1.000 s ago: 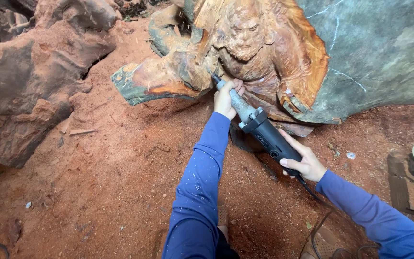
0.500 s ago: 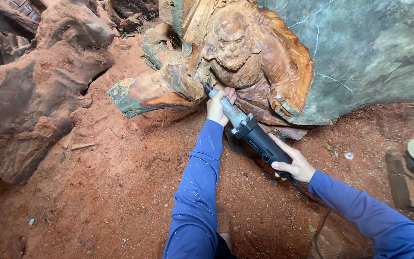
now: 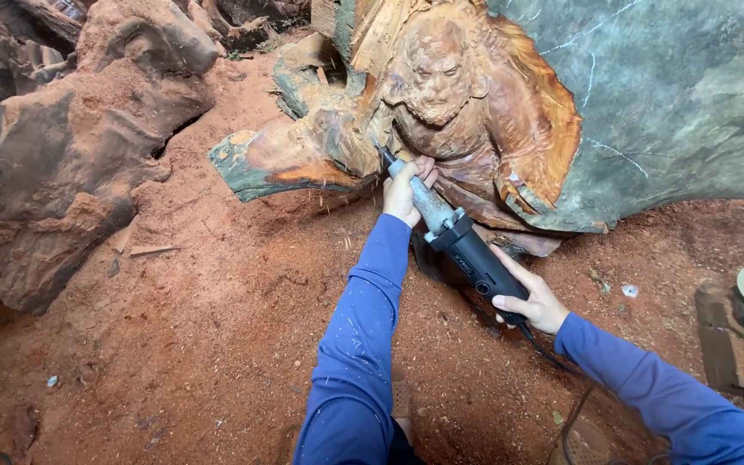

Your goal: Carving intricate details into a large wooden sculpture using a power rotary tool.

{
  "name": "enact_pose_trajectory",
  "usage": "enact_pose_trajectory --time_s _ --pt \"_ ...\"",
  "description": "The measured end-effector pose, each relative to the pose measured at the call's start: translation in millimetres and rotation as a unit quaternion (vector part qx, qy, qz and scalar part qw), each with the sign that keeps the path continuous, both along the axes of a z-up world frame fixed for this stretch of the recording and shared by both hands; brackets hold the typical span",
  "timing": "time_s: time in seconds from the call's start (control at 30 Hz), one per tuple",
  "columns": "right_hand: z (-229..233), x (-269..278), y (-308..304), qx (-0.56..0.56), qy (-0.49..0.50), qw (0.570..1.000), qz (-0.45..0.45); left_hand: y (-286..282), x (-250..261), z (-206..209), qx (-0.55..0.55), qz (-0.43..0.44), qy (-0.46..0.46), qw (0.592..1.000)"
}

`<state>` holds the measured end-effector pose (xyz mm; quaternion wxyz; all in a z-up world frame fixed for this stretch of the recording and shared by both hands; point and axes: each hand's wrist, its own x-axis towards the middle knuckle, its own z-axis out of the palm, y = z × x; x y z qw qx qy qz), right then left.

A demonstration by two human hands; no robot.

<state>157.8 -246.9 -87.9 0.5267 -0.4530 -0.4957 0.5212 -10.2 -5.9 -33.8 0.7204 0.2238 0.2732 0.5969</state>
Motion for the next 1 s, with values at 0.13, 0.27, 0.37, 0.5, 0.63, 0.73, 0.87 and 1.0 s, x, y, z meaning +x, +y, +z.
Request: enact_pose_trajectory --time_s 0.13,0.27,0.37,0.5,0.63,0.73,0.87,1.0 --pt "-11.5 6.0 0.3 -0.005 0.002 1.0 -0.001 -6.6 2.4 -2.5 0.012 0.008 0.0 1.0" --pt "-16.0 10.3 7.0 -0.01 -0.015 1.0 -0.02 3.9 4.9 -10.2 0.019 0.02 0.061 0.998" --pt "-14.3 8.5 11.2 -0.013 -0.024 0.999 -0.026 4.4 -0.7 -2.5 0.009 0.029 0.055 0.998" --pt "-8.4 4.6 13.9 -0.02 -0.032 0.999 -0.024 0.9 -3.1 7.5 0.009 0.032 0.05 0.998" --pt "-7.8 1.0 17.1 -0.023 -0.034 0.999 -0.023 16.1 -4.0 -2.9 0.008 0.032 0.036 0.999" --pt "-3.5 -4.4 16.8 -0.017 -0.025 0.999 -0.023 16.4 -3.6 0.7 0.004 0.033 0.038 0.999" --pt "-3.9 -6.2 18.6 -0.013 -0.017 1.0 -0.016 18.4 -4.4 0.3 0.007 0.035 0.047 0.998" --pt "-10.1 -5.1 17.7 -0.013 -0.009 1.0 -0.01 19.7 -1.1 -3.4 0.009 0.038 0.06 0.997"
